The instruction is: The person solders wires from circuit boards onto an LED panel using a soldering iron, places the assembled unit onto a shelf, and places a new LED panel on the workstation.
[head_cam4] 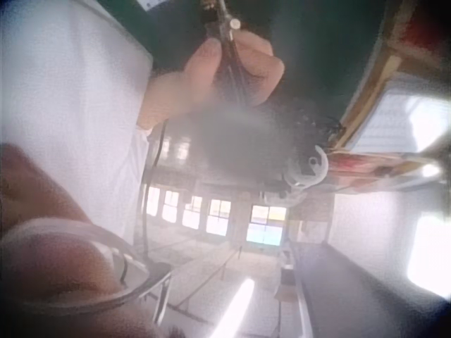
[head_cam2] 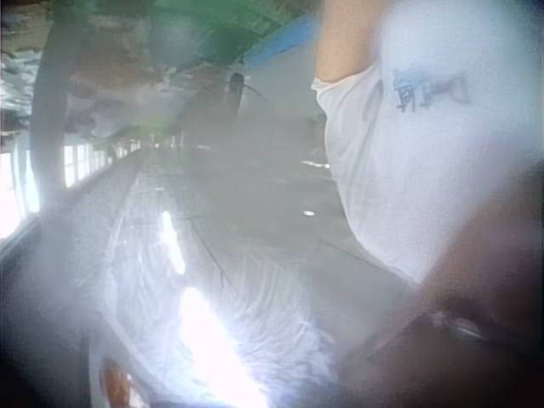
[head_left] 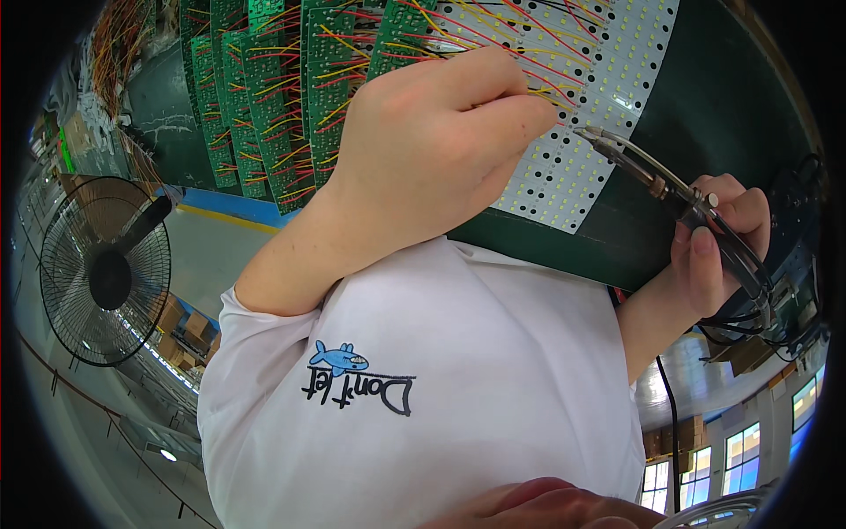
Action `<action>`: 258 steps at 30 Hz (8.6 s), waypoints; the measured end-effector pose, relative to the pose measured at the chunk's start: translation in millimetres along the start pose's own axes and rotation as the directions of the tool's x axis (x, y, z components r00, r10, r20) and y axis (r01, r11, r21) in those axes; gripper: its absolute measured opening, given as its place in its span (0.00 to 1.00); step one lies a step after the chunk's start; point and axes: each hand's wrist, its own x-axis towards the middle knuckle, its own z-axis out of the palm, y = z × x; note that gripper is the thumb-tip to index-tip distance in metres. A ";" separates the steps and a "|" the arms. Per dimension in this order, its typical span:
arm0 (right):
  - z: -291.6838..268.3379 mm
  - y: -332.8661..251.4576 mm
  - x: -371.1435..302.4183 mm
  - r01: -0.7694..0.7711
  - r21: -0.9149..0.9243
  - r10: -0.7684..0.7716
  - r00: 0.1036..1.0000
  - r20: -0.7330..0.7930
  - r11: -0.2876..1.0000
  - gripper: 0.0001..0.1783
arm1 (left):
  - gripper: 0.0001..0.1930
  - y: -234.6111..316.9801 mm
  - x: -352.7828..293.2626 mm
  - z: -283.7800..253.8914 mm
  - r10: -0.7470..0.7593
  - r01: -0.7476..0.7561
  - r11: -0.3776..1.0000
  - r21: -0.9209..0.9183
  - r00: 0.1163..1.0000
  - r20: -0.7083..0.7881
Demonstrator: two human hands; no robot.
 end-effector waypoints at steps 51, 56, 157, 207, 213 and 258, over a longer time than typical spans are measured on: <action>69.5 22.5 -25.1 0.172 0.398 -0.091 0.973 -0.214 0.901 0.12 | 0.22 -23.4 -53.6 -72.4 -0.024 0.103 0.922 0.373 0.977 -0.210; 76.7 25.3 -23.2 0.230 0.492 -0.121 0.962 -0.244 0.840 0.09 | 0.18 -6.7 -48.7 -78.4 -0.055 0.131 0.914 0.385 0.978 -0.203; -2.8 18.8 -5.2 0.267 0.577 0.110 0.838 -0.535 0.772 0.07 | 0.07 -15.5 12.3 -108.6 0.212 -0.295 0.924 0.245 0.925 0.315; 23.7 -4.6 -24.3 0.088 0.121 -0.068 0.985 -0.157 0.989 0.11 | 0.15 6.9 -3.3 -43.3 0.038 -0.066 0.995 0.074 0.941 0.337; 31.6 8.6 -25.7 0.103 0.072 -0.094 0.987 -0.127 0.992 0.13 | 0.16 3.0 -7.8 -39.1 0.011 -0.028 0.998 0.062 0.966 0.260; 42.7 1.7 -20.3 0.002 -0.034 -0.009 0.980 -0.201 0.999 0.18 | 0.15 -4.9 -8.6 -31.4 0.044 -0.065 0.994 0.086 0.972 0.229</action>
